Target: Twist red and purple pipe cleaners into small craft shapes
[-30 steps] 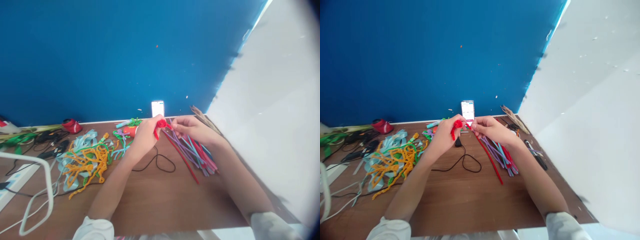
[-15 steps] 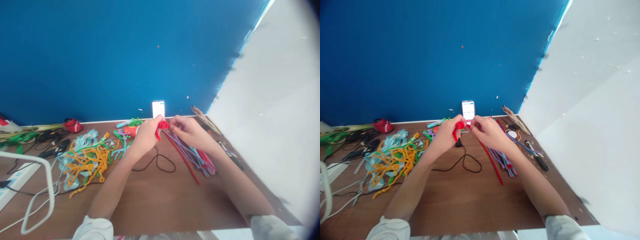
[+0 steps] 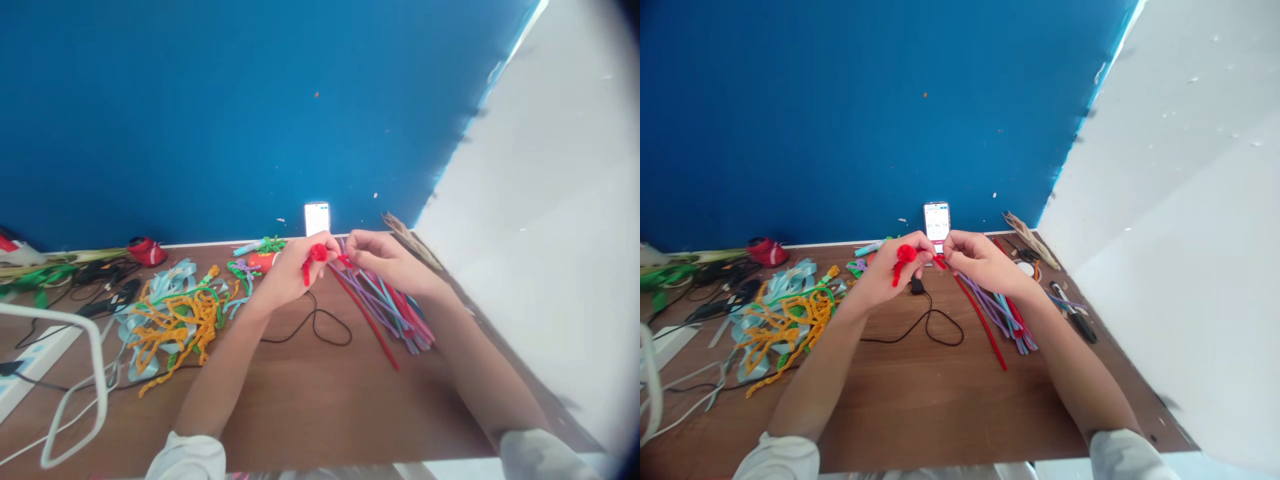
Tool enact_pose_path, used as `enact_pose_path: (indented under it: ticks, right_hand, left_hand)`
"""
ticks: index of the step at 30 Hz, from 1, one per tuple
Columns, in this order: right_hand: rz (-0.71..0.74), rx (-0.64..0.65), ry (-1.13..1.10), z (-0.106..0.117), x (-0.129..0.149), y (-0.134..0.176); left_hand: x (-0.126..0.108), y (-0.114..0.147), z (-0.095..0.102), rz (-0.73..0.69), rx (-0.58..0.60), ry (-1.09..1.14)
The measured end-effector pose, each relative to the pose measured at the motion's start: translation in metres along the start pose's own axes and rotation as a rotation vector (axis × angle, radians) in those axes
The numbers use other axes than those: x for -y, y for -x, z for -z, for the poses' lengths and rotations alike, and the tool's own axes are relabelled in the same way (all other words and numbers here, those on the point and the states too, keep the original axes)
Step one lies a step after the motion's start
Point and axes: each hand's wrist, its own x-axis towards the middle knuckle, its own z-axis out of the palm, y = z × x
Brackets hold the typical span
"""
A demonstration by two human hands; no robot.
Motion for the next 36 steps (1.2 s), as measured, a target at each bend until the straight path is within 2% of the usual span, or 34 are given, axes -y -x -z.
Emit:
enact_pose_path:
  ticks: [4, 7, 9, 12, 17, 23, 26, 31, 36]
  right_hand:
    - [0.106, -0.112, 0.116, -0.003, 0.001, 0.001]
    - [0.197, -0.276, 0.339, -0.009, -0.005, -0.001]
    - [0.241, -0.333, 0.495, -0.012, -0.009, -0.002]
    - [0.275, -0.357, 0.619, -0.015, -0.012, -0.002]
    - [0.314, -0.356, 0.635, -0.017, -0.017, -0.005]
    - [0.329, -0.47, 0.518, -0.026, -0.021, -0.006]
    - [0.301, -0.474, 0.457, -0.027, -0.019, -0.006]
    - [0.265, -0.404, 0.301, -0.024, -0.017, -0.005]
    - [0.089, -0.265, -0.132, -0.019, -0.019, -0.008]
  left_hand:
    - [0.003, -0.002, -0.009, 0.053, -0.071, 0.216]
    - [0.01, -0.005, -0.011, 0.137, -0.126, 0.328]
    - [0.013, -0.006, -0.01, 0.173, -0.147, 0.367]
    - [0.015, -0.007, -0.009, 0.215, -0.165, 0.409]
    - [0.013, -0.008, -0.01, 0.261, -0.153, 0.471]
    - [0.014, -0.009, -0.013, 0.34, -0.05, 0.772]
    - [0.012, -0.008, -0.017, 0.389, -0.069, 0.898]
    - [0.01, -0.008, -0.022, 0.295, -0.176, 0.778]
    - [0.011, -0.008, -0.019, 0.193, -0.174, 0.542]
